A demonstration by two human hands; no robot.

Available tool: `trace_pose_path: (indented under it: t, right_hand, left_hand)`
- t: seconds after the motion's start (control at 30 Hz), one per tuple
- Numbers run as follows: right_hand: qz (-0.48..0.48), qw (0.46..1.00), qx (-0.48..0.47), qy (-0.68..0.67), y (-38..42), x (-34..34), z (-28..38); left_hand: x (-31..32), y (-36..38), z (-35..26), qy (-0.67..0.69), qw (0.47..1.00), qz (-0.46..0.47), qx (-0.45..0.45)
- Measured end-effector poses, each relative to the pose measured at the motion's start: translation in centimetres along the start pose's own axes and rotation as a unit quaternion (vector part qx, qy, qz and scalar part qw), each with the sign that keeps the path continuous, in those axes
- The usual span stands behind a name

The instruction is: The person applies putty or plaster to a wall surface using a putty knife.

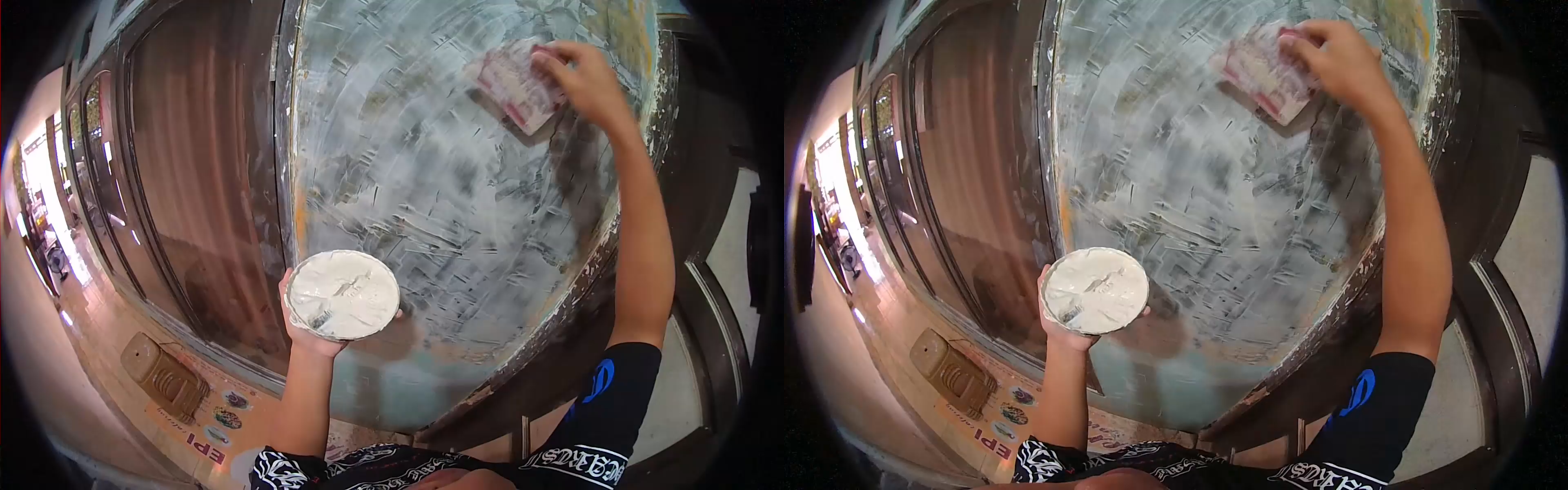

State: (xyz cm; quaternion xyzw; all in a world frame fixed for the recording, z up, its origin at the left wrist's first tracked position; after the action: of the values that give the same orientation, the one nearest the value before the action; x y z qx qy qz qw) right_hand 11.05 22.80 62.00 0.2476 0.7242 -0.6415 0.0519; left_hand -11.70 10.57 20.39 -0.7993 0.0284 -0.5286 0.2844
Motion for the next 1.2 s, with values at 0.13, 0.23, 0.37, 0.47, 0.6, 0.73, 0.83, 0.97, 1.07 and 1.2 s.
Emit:
trace_pose_path:
  t: [0.13,0.23,0.37,0.47,0.6,0.73,0.83,0.97,1.07,1.2]
  right_hand:
    - [-0.003,0.992,0.045,0.121,-2.1,-1.7,-2.8]
    - [-0.014,0.992,0.128,-0.011,-2.2,-5.9,-7.6]
    - [0.063,0.992,0.103,-0.026,1.6,-0.5,-3.1]
    - [0.051,0.981,-0.012,0.186,3.4,2.1,0.1]
    - [-0.022,0.993,0.101,0.048,-0.1,-5.4,-7.7]
    - [-0.05,0.98,0.186,-0.044,2.0,-6.4,-8.2]
    - [0.067,0.991,0.115,0.017,4.1,0.2,-2.0]
    - [-0.022,0.989,0.055,0.134,2.0,-2.4,-4.8]
    - [-0.096,0.983,0.153,0.042,1.8,-8.5,-9.5]
    - [-0.031,0.987,0.131,-0.092,4.2,-4.3,-5.4]
  left_hand:
    - [-0.9,-0.2,-0.1,-0.009,0.999,-0.035,-0.001]
    - [-0.1,0.2,-0.2,0.01,1.0,0.007,-0.008]
    - [-1.2,0.3,-0.8,0.014,1.0,-0.014,-0.002]
    - [-1.0,0.2,-0.5,0.004,1.0,-0.014,-0.011]
    - [-0.9,0.4,-0.2,0.045,0.998,-0.029,-0.016]
    - [-2.5,0.7,-0.8,-0.016,0.998,-0.057,0.007]
    - [-1.0,0.6,-0.4,0.027,1.0,0.001,-0.009]
    - [-1.9,0.7,0.0,-0.009,0.998,-0.06,-0.011]
    - [-2.0,0.9,0.0,-0.006,0.998,-0.055,-0.012]
    - [-1.7,0.9,-0.3,-0.004,1.0,-0.018,-0.008]
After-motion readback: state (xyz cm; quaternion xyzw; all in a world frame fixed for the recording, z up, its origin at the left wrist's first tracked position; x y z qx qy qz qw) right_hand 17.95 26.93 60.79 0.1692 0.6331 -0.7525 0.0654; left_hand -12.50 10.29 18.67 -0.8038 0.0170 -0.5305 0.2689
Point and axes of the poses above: each hand's wrist, its own y-axis away from the middle knuckle, its own x-axis out of the palm, z = x × y, the point moved 10 cm from there along -y, towards the middle knuckle, and after that the axes turned 9 degrees about -y, right-handed, at the moved point
